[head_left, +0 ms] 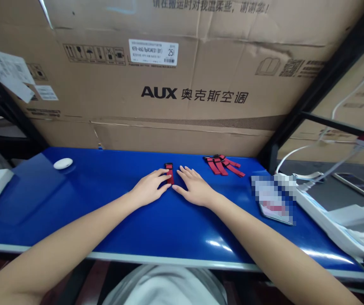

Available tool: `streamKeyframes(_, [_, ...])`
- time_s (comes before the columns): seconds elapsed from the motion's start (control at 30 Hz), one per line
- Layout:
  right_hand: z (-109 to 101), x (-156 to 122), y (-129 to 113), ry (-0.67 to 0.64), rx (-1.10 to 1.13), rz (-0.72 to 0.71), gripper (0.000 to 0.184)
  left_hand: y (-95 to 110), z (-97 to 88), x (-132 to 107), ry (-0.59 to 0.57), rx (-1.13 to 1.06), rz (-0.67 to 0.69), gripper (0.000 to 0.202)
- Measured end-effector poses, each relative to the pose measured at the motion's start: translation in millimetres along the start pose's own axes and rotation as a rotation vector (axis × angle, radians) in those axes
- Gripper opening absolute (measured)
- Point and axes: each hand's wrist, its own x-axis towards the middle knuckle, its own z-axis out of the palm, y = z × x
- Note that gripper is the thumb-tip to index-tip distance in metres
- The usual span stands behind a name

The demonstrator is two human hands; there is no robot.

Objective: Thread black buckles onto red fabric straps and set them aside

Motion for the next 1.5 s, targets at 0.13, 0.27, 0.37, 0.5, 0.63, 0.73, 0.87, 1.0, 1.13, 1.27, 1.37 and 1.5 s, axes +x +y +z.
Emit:
streamKeyframes(0.13, [-3,-1,-1,-0.027,-0.016,0.006,0.087,-2,-7.7,-8,-0.037,0.115,-0.093,0.060])
streamKeyframes(0.27, [-4,-1,-1,-0.039,-0.024,0.007,0.089,-7,-8.7,-10,-0.155,0.149,-0.207,0.076])
streamKeyframes(0.37, [-4,0,0,-0.038,-0.019,0.010,0.087,-8,-7.9,-9,-0.183,0.144,-0.233,0.078])
streamKeyframes(0.5, [-1,1,1,-0.034,-0.012,0.022,0.087,-10,-6.6,-9,-0.165,0.113,-0.237,0.078])
streamKeyframes(0.63, [1,2,2,-0.027,-0.032,0.039,0.088,-13,-4.5,-11,-0.146,0.116,-0.225,0.078])
streamKeyframes(0.73, [2,2,2,-0.033,-0.045,0.045,0.088,-13,-4.4,-11,-0.151,0.125,-0.224,0.078])
streamKeyframes(0.87, [1,2,1,-0.042,-0.052,0.051,0.089,-10,-6.3,-10,-0.176,0.136,-0.237,0.080])
streamKeyframes(1.0, [0,2,0,-0.051,-0.055,0.055,0.089,-10,-7.4,-10,-0.186,0.151,-0.236,0.080])
streamKeyframes(1.13, [0,2,0,-0.056,-0.056,0.056,0.089,-11,-7.0,-10,-0.189,0.164,-0.230,0.081])
streamKeyframes(1.27, [0,2,1,-0.071,-0.053,0.064,0.090,-10,-6.8,-10,-0.196,0.190,-0.241,0.081])
streamKeyframes(1.37, [-1,3,0,-0.079,-0.055,0.070,0.089,-10,-6.8,-10,-0.202,0.199,-0.241,0.081])
streamKeyframes(1.5, [-1,3,-1,-0.078,-0.060,0.070,0.090,-11,-6.9,-10,-0.187,0.181,-0.236,0.081])
